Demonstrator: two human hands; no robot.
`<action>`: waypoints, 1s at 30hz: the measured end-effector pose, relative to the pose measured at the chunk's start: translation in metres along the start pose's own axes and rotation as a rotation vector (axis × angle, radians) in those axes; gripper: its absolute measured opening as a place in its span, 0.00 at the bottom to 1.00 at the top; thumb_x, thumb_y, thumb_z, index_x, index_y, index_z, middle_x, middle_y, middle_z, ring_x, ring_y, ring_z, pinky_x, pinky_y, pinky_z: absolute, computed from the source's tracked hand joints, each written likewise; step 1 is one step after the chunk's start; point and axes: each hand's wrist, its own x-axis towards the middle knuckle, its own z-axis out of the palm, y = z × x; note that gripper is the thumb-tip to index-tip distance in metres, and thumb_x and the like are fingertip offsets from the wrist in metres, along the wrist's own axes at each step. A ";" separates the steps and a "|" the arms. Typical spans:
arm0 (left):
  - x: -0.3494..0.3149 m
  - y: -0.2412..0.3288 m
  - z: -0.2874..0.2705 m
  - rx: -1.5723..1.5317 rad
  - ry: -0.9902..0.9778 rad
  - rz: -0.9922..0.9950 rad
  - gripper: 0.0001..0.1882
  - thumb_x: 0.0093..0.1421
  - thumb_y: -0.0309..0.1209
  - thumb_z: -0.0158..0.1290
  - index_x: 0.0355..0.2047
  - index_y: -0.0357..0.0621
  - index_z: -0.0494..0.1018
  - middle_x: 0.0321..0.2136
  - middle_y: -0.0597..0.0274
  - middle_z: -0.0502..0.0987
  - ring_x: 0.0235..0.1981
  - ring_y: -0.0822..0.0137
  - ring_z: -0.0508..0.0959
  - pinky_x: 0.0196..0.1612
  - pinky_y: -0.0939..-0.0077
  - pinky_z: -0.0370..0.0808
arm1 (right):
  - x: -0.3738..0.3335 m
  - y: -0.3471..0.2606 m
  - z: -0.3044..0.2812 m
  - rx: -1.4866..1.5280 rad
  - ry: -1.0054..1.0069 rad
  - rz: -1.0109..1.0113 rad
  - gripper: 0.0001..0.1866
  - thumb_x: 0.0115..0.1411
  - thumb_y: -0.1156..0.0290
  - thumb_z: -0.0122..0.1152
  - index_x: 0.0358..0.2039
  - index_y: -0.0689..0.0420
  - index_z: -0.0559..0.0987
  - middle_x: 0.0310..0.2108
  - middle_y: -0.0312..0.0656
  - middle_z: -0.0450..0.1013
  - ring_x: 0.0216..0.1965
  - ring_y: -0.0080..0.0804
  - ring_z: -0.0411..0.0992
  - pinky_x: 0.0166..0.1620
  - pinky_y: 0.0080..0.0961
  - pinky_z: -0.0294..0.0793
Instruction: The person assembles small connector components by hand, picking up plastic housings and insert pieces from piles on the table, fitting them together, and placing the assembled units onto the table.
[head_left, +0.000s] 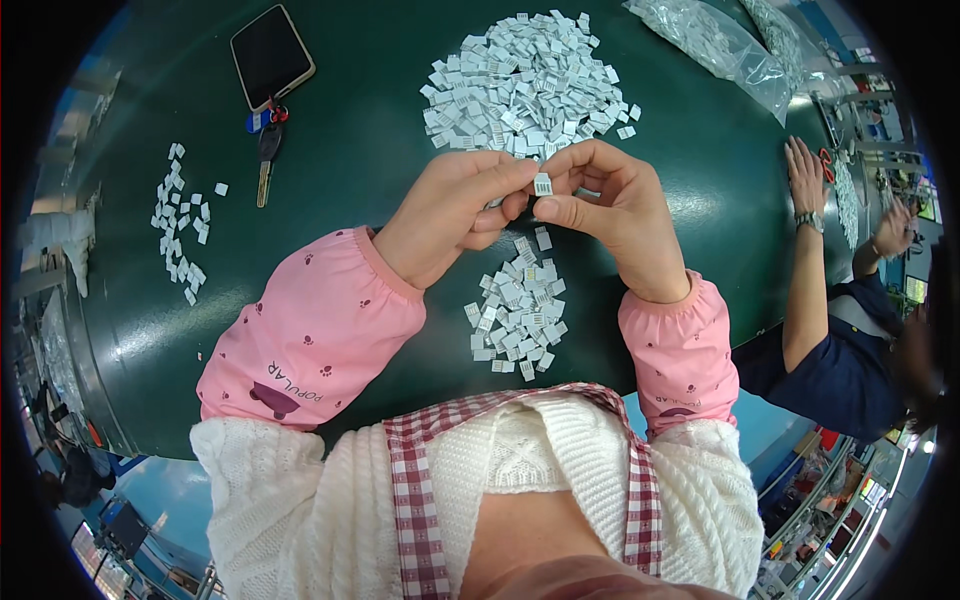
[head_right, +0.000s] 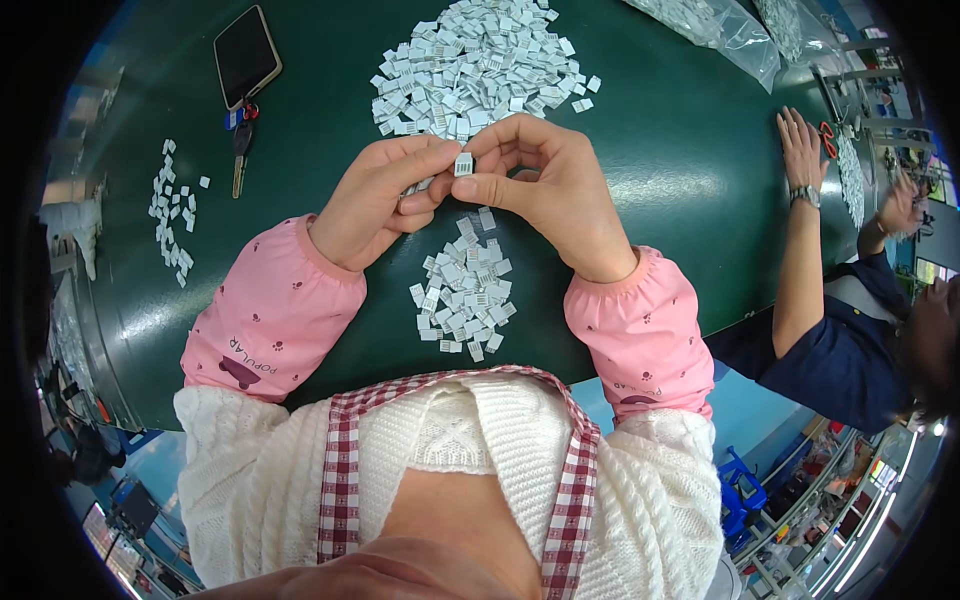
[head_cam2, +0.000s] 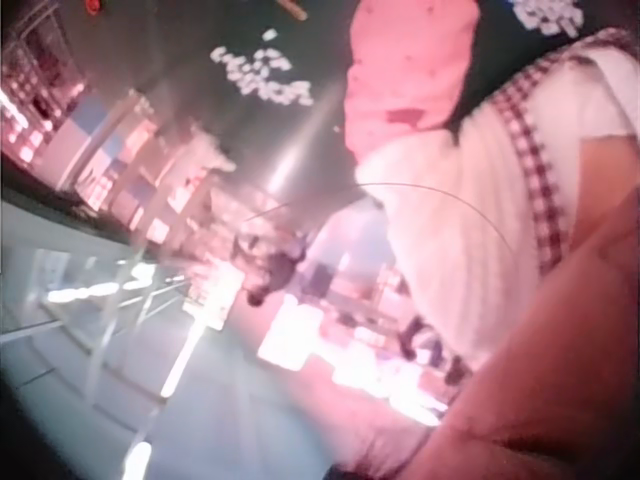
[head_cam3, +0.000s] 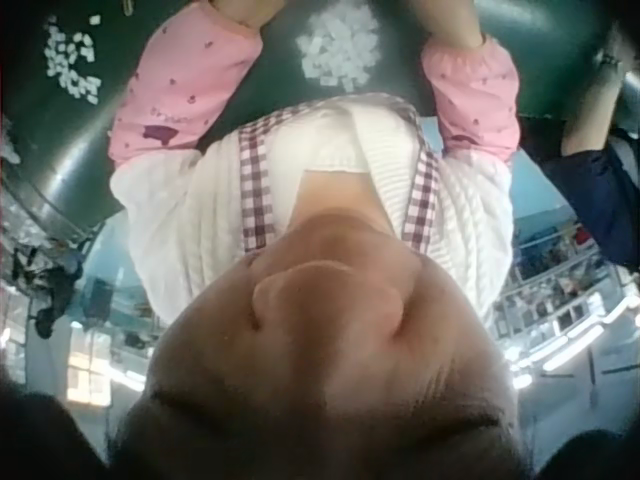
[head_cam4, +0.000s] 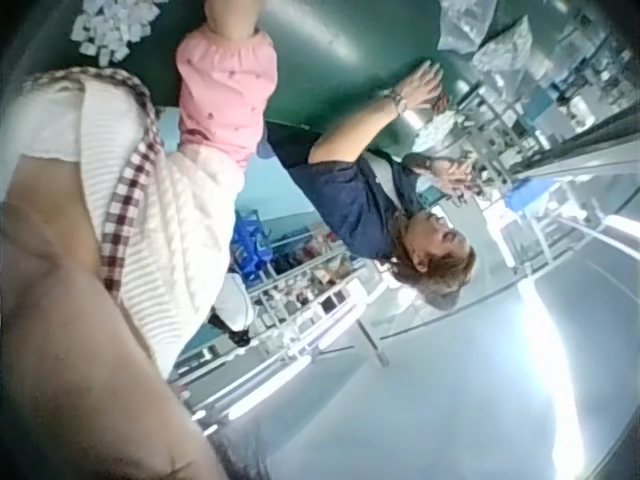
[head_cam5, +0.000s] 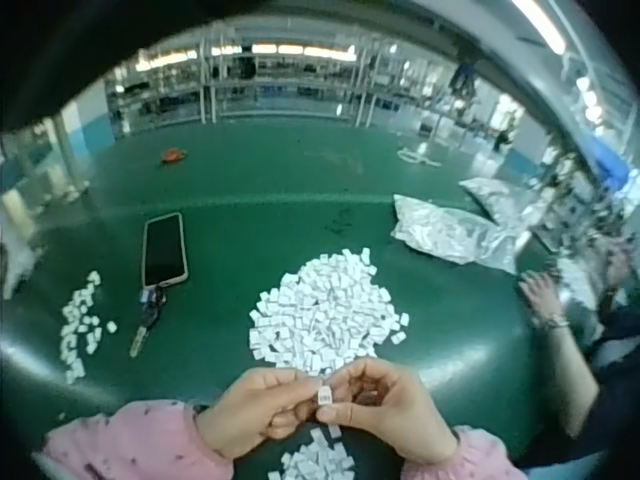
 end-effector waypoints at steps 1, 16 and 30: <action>0.000 0.000 0.000 0.002 -0.001 -0.016 0.10 0.64 0.33 0.54 0.30 0.38 0.73 0.23 0.65 0.69 0.17 0.85 0.56 0.17 0.91 0.46 | 0.000 0.000 0.000 -0.006 0.010 0.024 0.14 0.50 0.83 0.70 0.38 0.61 0.79 0.29 0.35 0.74 0.32 0.20 0.70 0.40 0.14 0.70; 0.001 0.004 0.006 -0.077 0.011 -0.113 0.13 0.67 0.36 0.49 0.34 0.38 0.73 0.22 0.63 0.69 0.17 0.83 0.58 0.16 0.91 0.49 | -0.002 -0.003 -0.018 -0.305 0.003 -0.079 0.15 0.49 0.81 0.70 0.39 0.58 0.81 0.27 0.33 0.75 0.28 0.17 0.68 0.35 0.13 0.67; -0.003 0.000 -0.005 -0.028 -0.111 -0.059 0.12 0.67 0.35 0.49 0.37 0.37 0.74 0.20 0.69 0.68 0.15 0.83 0.58 0.16 0.91 0.49 | 0.027 0.027 -0.087 -1.036 0.449 -0.189 0.06 0.53 0.79 0.64 0.33 0.59 0.80 0.27 0.36 0.72 0.25 0.26 0.66 0.33 0.21 0.67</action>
